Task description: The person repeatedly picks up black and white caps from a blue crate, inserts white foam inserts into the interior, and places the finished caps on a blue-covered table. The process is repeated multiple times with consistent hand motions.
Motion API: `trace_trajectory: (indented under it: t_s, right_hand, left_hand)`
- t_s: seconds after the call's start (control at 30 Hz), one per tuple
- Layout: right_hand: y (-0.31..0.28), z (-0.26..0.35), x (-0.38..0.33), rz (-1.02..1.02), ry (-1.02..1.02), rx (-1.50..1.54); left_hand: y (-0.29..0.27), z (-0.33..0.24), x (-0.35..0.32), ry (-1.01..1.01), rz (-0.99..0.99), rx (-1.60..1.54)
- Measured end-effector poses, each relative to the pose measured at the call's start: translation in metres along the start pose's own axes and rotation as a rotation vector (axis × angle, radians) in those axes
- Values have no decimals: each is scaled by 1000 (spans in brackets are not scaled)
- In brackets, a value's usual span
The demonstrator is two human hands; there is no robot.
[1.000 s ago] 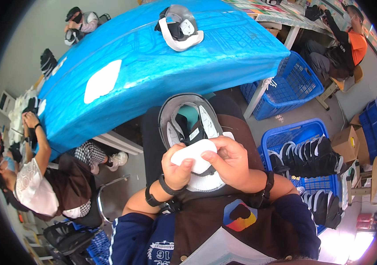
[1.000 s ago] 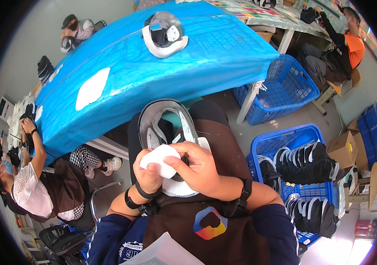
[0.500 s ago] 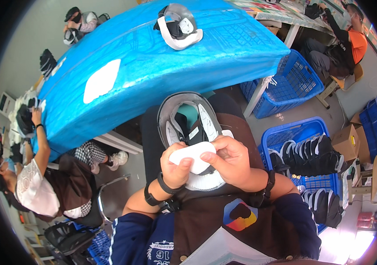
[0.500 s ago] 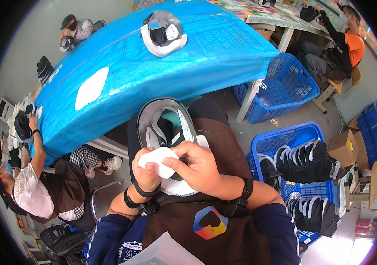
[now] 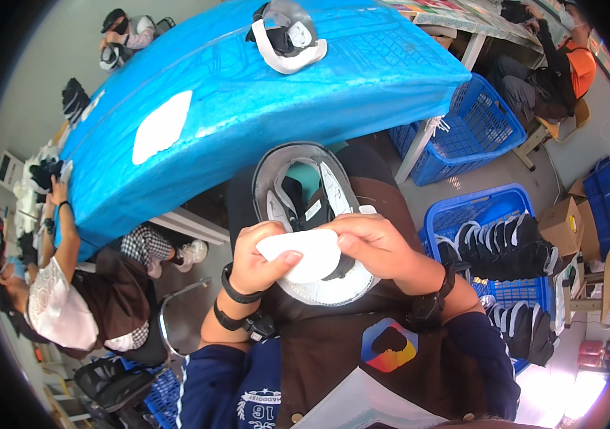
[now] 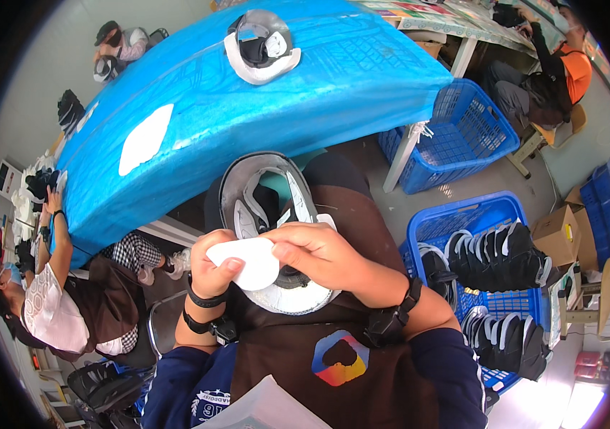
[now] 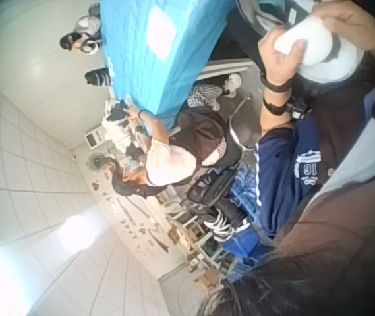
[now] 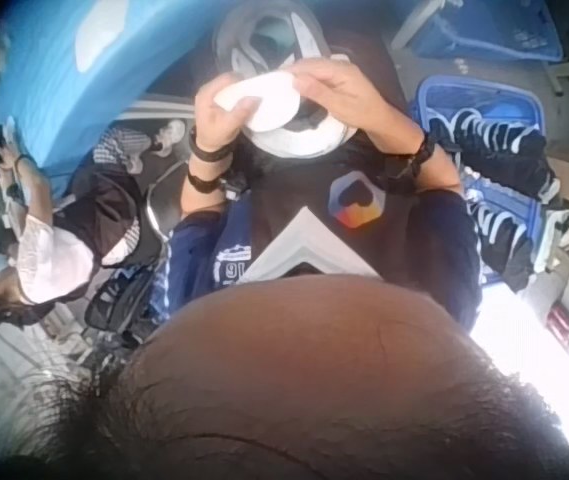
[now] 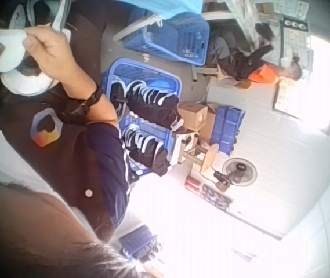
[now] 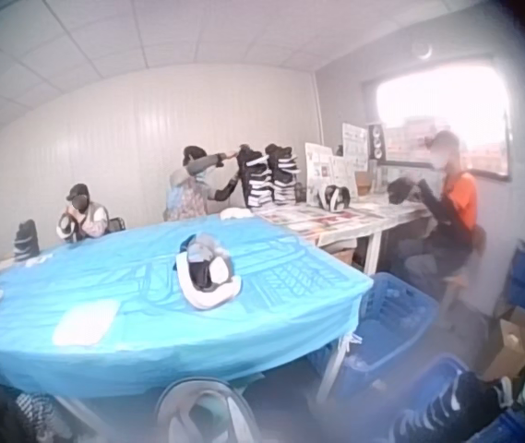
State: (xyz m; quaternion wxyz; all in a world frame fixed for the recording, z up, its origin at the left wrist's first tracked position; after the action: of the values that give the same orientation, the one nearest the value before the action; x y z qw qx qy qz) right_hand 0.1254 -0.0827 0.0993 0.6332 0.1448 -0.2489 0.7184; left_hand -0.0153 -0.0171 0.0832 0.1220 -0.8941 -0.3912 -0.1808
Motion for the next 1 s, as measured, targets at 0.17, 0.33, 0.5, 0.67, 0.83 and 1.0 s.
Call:
trace_trajectory:
  t_s: [0.17,0.33,0.5,0.67,0.83,1.0]
  right_hand:
    - [1,-27,-8,150,318,377]
    - [-15,-34,-5,84,306,-262]
    - [-61,-25,14,-385,195,-558]
    - [-46,-32,35,-294,-11,-735]
    - [-56,-53,30,-194,-56,-843]
    - [-71,-90,2,-386,326,-373]
  left_hand:
    - [3,14,1,-64,159,-173]
    - [13,20,4,-21,317,99]
    - [-10,-1,11,134,-114,123]
    - [-8,-1,13,113,-214,760]
    - [-15,17,-9,51,-341,977]
    - [-12,57,-16,-183,-171,533]
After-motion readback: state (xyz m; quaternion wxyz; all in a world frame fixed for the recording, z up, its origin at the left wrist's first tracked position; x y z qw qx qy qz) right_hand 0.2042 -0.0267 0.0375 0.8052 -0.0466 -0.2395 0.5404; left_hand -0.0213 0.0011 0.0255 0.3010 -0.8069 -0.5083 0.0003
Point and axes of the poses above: each hand's wrist, its own x-axis towards the middle knuckle, its own y-axis out of the palm, z = x × y, the point moved 8 cm from there along x, towards the middle knuckle, and after that the axes turned 7 degrees about -x, right-handed, at the moved point
